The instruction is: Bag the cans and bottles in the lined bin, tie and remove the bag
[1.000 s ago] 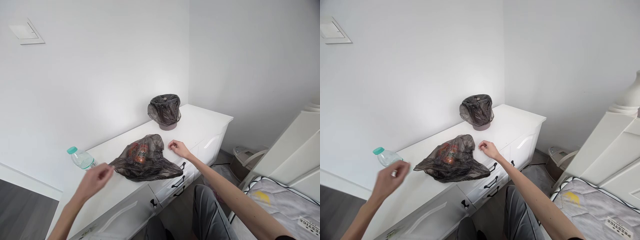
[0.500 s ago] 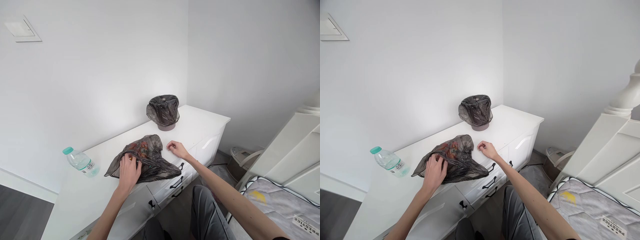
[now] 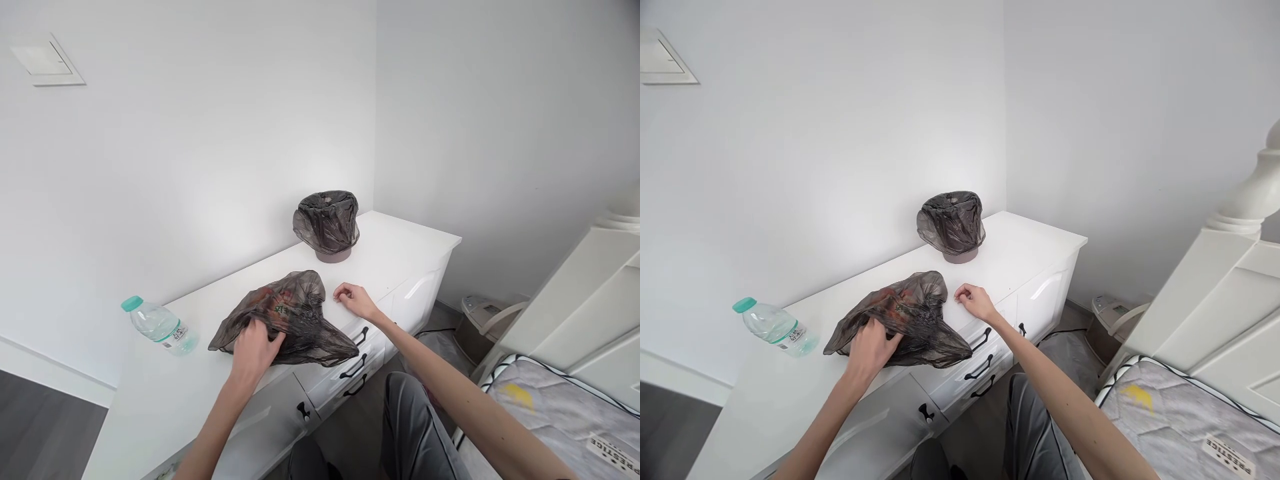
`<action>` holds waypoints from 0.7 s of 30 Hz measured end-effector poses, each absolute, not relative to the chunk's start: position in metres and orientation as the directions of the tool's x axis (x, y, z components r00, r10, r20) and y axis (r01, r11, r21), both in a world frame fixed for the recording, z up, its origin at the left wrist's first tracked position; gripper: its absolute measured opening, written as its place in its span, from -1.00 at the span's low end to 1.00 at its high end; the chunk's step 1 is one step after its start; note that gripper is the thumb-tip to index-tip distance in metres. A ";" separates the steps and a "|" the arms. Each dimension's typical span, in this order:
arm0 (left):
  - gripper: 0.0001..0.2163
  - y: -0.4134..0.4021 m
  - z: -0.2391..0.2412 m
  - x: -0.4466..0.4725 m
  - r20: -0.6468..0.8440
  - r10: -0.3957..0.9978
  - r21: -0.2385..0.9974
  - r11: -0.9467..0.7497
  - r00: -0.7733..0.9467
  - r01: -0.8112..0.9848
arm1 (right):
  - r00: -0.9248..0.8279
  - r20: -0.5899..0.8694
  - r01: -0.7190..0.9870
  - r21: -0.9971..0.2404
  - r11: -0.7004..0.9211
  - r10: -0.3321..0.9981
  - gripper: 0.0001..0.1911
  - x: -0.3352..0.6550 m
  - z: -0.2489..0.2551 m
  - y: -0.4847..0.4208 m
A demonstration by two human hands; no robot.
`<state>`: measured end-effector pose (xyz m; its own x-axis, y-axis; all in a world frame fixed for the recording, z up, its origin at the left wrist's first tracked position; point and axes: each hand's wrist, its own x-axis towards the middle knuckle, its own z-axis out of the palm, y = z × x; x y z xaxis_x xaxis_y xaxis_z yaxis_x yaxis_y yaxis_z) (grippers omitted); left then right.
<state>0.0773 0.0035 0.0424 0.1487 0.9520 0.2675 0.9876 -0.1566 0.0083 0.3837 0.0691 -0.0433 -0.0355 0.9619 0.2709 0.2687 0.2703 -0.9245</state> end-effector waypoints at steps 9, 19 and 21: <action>-0.51 -0.049 0.082 -0.037 0.256 0.945 0.186 0.158 -0.203 0.970 | -0.035 0.275 0.284 -0.919 0.274 0.961 -0.75 0.384 -0.050 0.072; -0.36 -0.054 0.140 -0.070 0.197 0.847 0.005 0.503 -0.494 0.864 | -0.040 0.280 0.294 -0.914 0.280 0.959 -0.74 0.384 -0.052 0.074; -0.35 -0.052 0.144 -0.067 0.186 0.841 -0.015 0.519 -0.507 0.855 | -0.040 0.283 0.296 -0.913 0.282 0.958 -0.74 0.385 -0.052 0.074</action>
